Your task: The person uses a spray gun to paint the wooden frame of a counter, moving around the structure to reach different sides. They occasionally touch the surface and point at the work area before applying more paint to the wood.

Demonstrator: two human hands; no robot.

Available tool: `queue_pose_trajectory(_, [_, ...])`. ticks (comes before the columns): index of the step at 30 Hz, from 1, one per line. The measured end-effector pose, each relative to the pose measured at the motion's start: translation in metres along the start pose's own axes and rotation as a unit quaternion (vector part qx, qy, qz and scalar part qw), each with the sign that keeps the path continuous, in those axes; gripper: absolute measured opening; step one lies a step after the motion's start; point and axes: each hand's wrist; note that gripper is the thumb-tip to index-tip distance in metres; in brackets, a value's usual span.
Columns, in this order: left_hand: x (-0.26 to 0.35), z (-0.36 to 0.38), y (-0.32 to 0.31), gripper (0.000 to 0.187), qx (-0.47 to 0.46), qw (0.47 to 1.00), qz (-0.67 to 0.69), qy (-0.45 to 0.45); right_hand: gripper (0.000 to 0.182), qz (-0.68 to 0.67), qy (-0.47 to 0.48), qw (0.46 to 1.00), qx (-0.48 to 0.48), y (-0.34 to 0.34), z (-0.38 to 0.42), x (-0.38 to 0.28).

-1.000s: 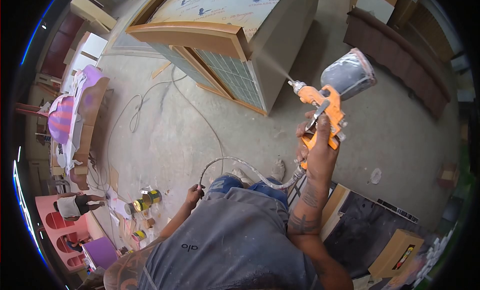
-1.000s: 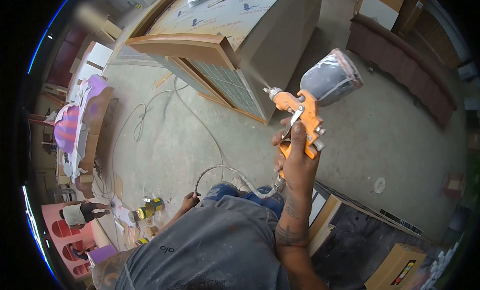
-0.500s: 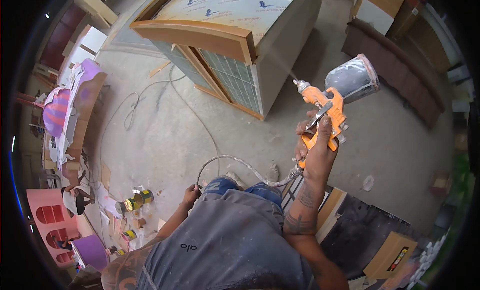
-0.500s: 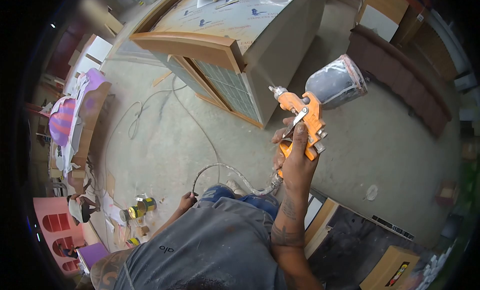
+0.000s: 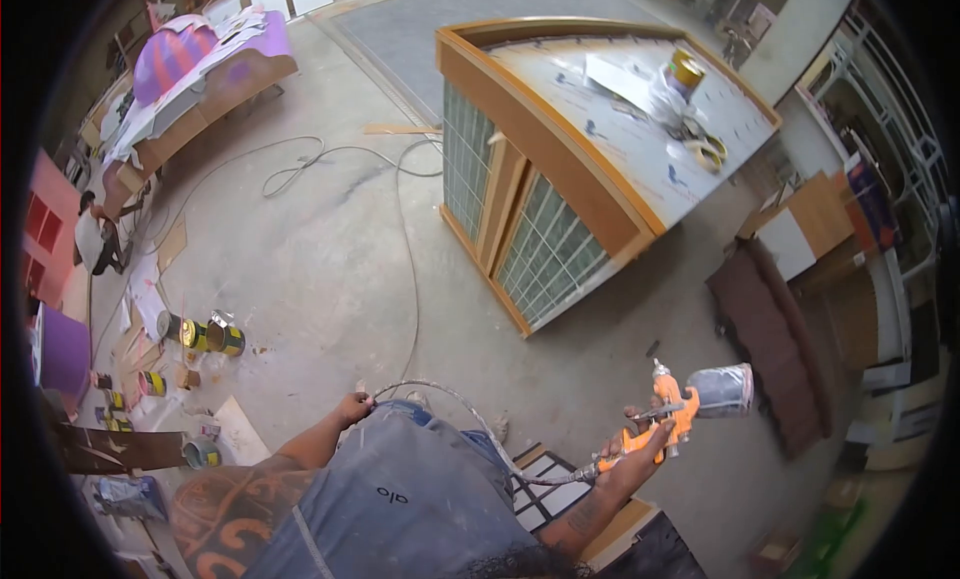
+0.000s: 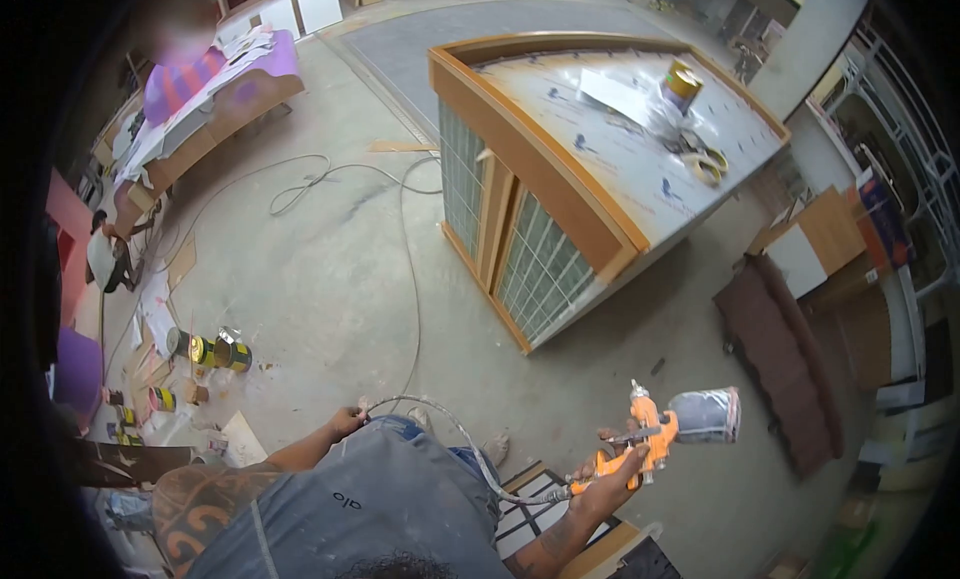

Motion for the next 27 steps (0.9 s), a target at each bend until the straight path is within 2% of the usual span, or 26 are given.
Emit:
queue_pose_trajectory(3, [-0.013, -0.008, 0.017, 0.032, 0.000, 0.999, 0.044, 0.000, 0.038, 0.004, 0.070, 0.997, -0.033, -0.036, 0.023, -0.003])
queue_pose_trajectory(7, [-0.028, -0.006, 0.044, 0.032, 0.022, 0.992, 0.121, 0.016, 0.039, 0.059, 0.161, 0.980, -0.104, -0.093, 0.039, 0.024])
queue_pose_trajectory(12, [-0.069, 0.014, 0.077, 0.028, 0.055, 0.975, 0.210, 0.057, 0.039, 0.108, 0.157, 0.952, -0.239, -0.165, 0.049, 0.072])
queue_pose_trajectory(14, [-0.088, 0.028, 0.091, 0.026, 0.072, 0.971, 0.219, 0.064, 0.035, 0.146, 0.187, 0.920, -0.313, -0.196, 0.051, 0.087])
queue_pose_trajectory(17, [-0.113, 0.044, 0.103, 0.023, 0.097, 0.958, 0.250, 0.105, 0.028, 0.233, 0.263, 0.839, -0.416, -0.240, 0.050, 0.112])
queue_pose_trajectory(20, [-0.128, 0.049, 0.110, 0.020, 0.130, 0.944, 0.279, 0.124, 0.028, 0.230, 0.338, 0.776, -0.481, -0.298, 0.058, 0.123])
queue_pose_trajectory(23, [-0.141, 0.032, 0.109, 0.021, 0.190, 0.932, 0.275, 0.139, 0.037, 0.216, 0.395, 0.705, -0.548, -0.362, 0.062, 0.136])
queue_pose_trajectory(25, [-0.139, 0.028, 0.113, 0.041, 0.168, 0.961, 0.137, 0.170, 0.039, 0.235, 0.385, 0.660, -0.601, -0.394, 0.054, 0.155])
queue_pose_trajectory(26, [-0.134, 0.018, 0.113, 0.042, 0.222, 0.956, 0.074, 0.180, 0.040, 0.233, 0.382, 0.628, -0.637, -0.420, 0.051, 0.170])
queue_pose_trajectory(27, [-0.125, 0.015, 0.116, 0.041, 0.249, 0.942, 0.078, 0.211, 0.040, 0.260, 0.364, 0.609, -0.656, -0.442, 0.049, 0.182])
Point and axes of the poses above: each hand's wrist, its own z-axis away from the middle knuckle, its own y-axis out of the back of the hand, x = y × z, and after that the axes turned 7 degrees about z, right-handed
